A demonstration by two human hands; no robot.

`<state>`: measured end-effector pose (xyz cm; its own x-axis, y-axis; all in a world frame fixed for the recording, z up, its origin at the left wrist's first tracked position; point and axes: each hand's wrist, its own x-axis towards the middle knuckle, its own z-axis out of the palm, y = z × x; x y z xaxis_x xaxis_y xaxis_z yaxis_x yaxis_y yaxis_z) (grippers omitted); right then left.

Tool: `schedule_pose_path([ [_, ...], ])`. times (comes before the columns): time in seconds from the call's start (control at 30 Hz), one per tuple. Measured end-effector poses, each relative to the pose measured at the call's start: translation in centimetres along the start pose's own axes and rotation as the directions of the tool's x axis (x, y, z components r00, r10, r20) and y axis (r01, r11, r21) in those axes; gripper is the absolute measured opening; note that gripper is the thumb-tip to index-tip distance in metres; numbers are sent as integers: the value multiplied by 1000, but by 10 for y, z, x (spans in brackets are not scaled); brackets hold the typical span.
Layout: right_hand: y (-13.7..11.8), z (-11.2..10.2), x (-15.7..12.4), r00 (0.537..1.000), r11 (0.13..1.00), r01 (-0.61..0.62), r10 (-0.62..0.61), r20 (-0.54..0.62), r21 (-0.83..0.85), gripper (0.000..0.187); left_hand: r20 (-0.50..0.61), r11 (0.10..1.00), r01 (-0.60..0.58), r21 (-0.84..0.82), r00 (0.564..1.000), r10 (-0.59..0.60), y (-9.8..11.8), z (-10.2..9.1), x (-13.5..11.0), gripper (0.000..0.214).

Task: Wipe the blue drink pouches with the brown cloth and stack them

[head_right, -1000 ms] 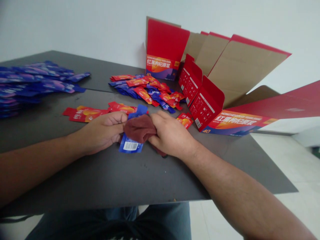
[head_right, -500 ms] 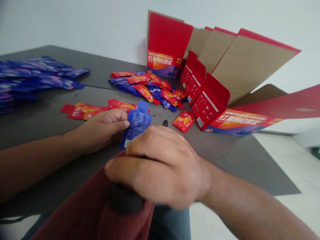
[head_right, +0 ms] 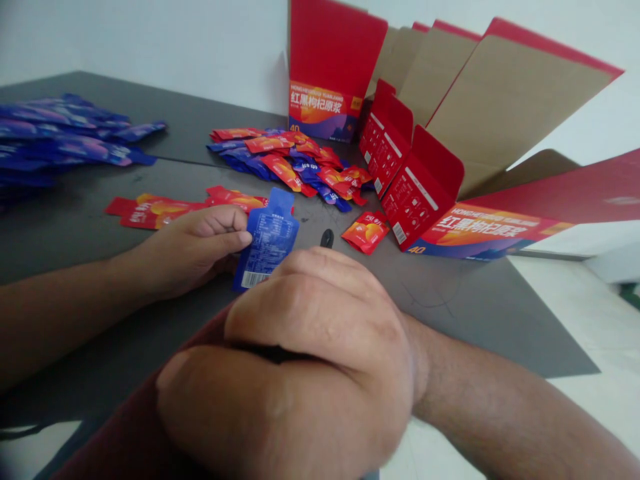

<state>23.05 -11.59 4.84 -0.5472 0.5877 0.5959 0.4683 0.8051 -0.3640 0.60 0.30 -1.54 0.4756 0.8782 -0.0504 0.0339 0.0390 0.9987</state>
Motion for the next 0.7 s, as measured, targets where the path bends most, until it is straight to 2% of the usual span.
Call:
schedule_pose_path([
  [0.07,11,-4,6,995,992,100,-100,2,-75,22,12,1000,10,0,1000,-10,4,2,-1,20],
  [0.17,43,-4,18,991,977,135,-132,29,-166,21,18,999,29,-23,999,-29,8,6,-2,19],
  [0.2,55,-2,23,996,975,90,-88,16,-203,18,8,999,23,-31,1000,-22,8,6,-1,19],
  [0.27,78,3,29,996,954,-34,58,73,-298,10,-1,999,1,-32,1000,-1,5,7,0,18],
  [0.33,93,7,31,980,943,-135,173,102,-304,12,10,999,-14,-32,1000,14,1,7,1,18],
  [0.37,97,9,32,966,931,-212,245,79,-298,16,13,999,-16,-39,1000,17,0,7,1,19],
  [0.43,97,12,30,954,923,-271,295,50,-273,21,15,998,-18,-63,1000,19,-3,5,2,21],
  [0.57,84,15,28,963,962,-135,184,197,-238,13,51,999,-19,-27,998,20,-4,2,2,23],
  [0.6,82,15,28,961,960,-136,188,203,-246,12,68,1000,-20,-19,997,21,-5,1,2,22],
  [0.7,82,13,30,954,921,-259,291,71,-293,19,91,1000,-15,12,996,14,-3,1,1,19],
])
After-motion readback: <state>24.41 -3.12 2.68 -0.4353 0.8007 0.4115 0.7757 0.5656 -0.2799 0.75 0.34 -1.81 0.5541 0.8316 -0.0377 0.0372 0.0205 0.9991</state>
